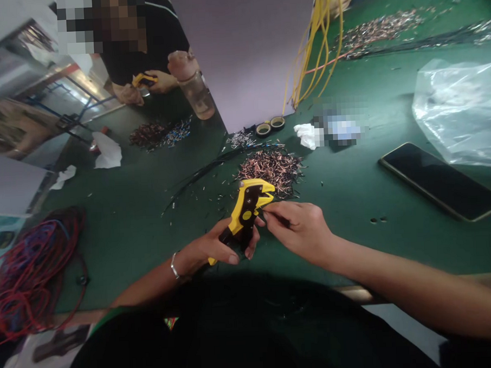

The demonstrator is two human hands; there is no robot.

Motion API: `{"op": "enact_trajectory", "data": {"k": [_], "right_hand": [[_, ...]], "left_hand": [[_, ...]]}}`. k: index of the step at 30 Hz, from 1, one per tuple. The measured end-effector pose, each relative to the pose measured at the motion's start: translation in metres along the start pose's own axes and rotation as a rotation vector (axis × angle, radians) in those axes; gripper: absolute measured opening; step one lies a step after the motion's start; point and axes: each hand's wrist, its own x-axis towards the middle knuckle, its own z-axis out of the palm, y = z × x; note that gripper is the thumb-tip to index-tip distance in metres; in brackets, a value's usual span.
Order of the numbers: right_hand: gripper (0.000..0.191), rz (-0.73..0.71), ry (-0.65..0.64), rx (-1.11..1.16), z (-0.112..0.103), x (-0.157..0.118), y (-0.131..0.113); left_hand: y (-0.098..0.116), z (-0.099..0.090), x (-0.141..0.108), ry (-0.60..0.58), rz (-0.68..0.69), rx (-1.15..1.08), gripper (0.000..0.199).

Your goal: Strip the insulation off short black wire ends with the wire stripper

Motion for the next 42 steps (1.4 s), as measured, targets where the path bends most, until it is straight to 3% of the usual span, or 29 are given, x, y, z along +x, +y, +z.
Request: {"op": "enact_trajectory", "data": {"k": [9, 17, 26, 33, 36, 40, 42], "right_hand": [[0.031, -0.214, -0.069, -0.103, 0.002, -0.004, 0.003], [0.032, -0.191, -0.105, -0.104, 0.003, -0.005, 0.003], [0.028, -0.041, -0.119, -0.046, 0.006, -0.007, 0.004], [0.018, 0.214, -0.121, 0.147, 0.006, -0.003, -0.002], [0.015, 0.302, -0.118, 0.218, 0.007, -0.002, 0.0], [0.013, 0.471, -0.16, 0.351, 0.011, 0.0, 0.005], [0.013, 0.577, -0.183, 0.461, 0.013, 0.002, 0.008]], "left_hand": [[-0.001, 0.003, 0.001, 0.049, 0.017, 0.15, 0.043], [-0.003, 0.01, 0.001, 0.175, -0.025, 0.331, 0.023], [-0.001, 0.018, 0.001, 0.293, -0.034, 0.414, 0.02], [-0.006, 0.02, 0.001, 0.404, -0.061, 0.43, 0.022], [-0.008, 0.017, 0.002, 0.445, -0.019, 0.573, 0.018], [-0.009, 0.007, 0.007, 0.588, 0.123, 0.908, 0.013], [-0.01, 0.002, 0.008, 0.603, 0.12, 0.898, 0.013]]}}
